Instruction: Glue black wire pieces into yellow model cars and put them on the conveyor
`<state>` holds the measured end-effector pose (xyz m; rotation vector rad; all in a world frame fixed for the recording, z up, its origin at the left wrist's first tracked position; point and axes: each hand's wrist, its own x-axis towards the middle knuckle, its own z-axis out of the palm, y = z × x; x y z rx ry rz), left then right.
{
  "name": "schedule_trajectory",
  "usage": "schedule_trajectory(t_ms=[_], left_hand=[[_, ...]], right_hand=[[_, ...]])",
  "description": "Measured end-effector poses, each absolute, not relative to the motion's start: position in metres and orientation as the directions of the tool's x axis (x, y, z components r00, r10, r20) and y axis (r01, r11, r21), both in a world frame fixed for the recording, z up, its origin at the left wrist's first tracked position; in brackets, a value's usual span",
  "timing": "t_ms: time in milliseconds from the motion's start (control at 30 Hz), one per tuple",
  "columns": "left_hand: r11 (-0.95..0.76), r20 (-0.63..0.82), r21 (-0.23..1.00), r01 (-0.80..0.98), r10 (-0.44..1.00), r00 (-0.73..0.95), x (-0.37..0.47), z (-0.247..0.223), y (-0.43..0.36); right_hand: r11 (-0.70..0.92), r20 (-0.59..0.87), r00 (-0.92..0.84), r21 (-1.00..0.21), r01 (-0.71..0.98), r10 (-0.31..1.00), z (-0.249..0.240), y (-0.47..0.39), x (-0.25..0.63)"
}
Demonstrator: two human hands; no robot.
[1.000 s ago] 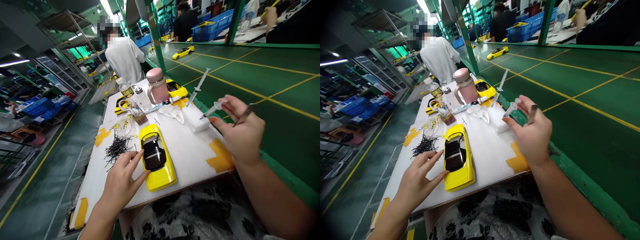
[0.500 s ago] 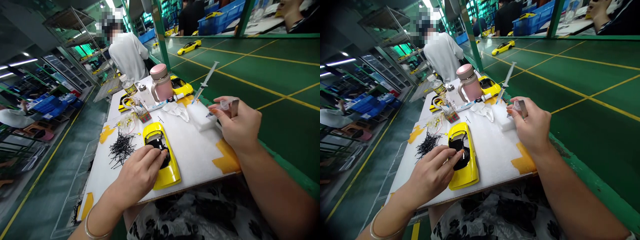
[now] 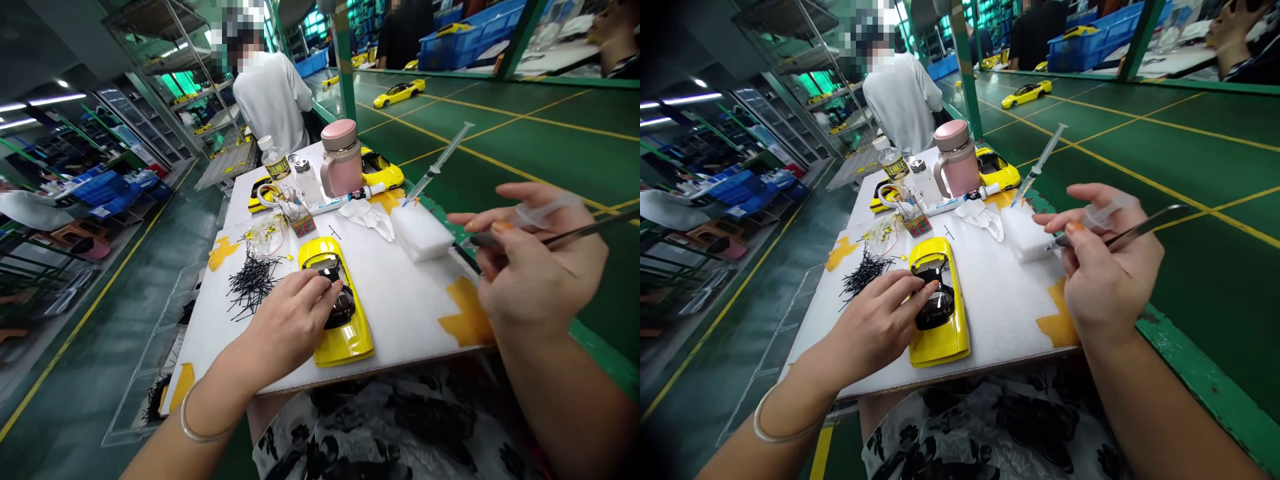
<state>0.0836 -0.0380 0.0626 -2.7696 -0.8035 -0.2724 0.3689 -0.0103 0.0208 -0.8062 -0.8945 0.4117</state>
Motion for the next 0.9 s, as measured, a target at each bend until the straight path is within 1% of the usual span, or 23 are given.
schedule_trajectory(t_ms=[67,100,167,233,300,367,400,467,633,767,900], left_hand=[[-0.823,0.307,-0.033,0.567,0.531,0.789,0.075,0.063,-0.034],[-0.818,0.342,0.057,0.573,0.555,0.758,0.069,0.062,-0.031],[-0.778,0.434,0.229,0.585,0.62,0.654,0.057,0.058,-0.023],[-0.7,0.53,0.417,0.58,0.706,0.47,0.048,0.049,-0.015],[-0.601,0.572,0.609,0.518,0.785,0.238,0.043,0.036,-0.007],[-0.529,0.574,0.725,0.44,0.818,0.038,0.042,0.02,-0.002],[-0.506,0.568,0.756,0.415,0.822,-0.032,0.042,0.013,-0.001],[-0.474,0.55,0.793,0.381,0.827,-0.115,0.043,-0.001,0.0],[-0.424,0.468,0.879,0.218,0.854,-0.226,0.043,-0.013,-0.001],[-0.414,0.425,0.905,0.099,0.861,-0.28,0.04,-0.008,0.001],[-0.435,0.403,0.9,-0.017,0.847,-0.347,0.036,-0.003,0.002]], right_hand=[[0.549,0.392,0.521,-0.815,-0.186,0.758,0.028,-0.024,0.36],[0.495,0.334,0.465,-0.822,-0.281,0.82,0.031,-0.03,0.356],[0.384,0.266,0.306,-0.811,-0.442,0.914,0.036,-0.042,0.346],[0.251,0.219,0.123,-0.804,-0.539,0.968,0.04,-0.052,0.336],[0.12,0.175,-0.037,-0.8,-0.587,0.984,0.042,-0.061,0.322],[0.035,0.154,-0.14,-0.786,-0.618,0.978,0.043,-0.069,0.307],[0.019,0.157,-0.164,-0.777,-0.629,0.974,0.043,-0.073,0.299],[0.018,0.168,-0.173,-0.767,-0.642,0.97,0.041,-0.079,0.283],[0.088,0.215,-0.119,-0.755,-0.65,0.969,0.029,-0.086,0.254],[0.125,0.215,-0.071,-0.774,-0.621,0.974,0.025,-0.085,0.242],[0.162,0.233,-0.036,-0.773,-0.614,0.972,0.023,-0.085,0.236]])
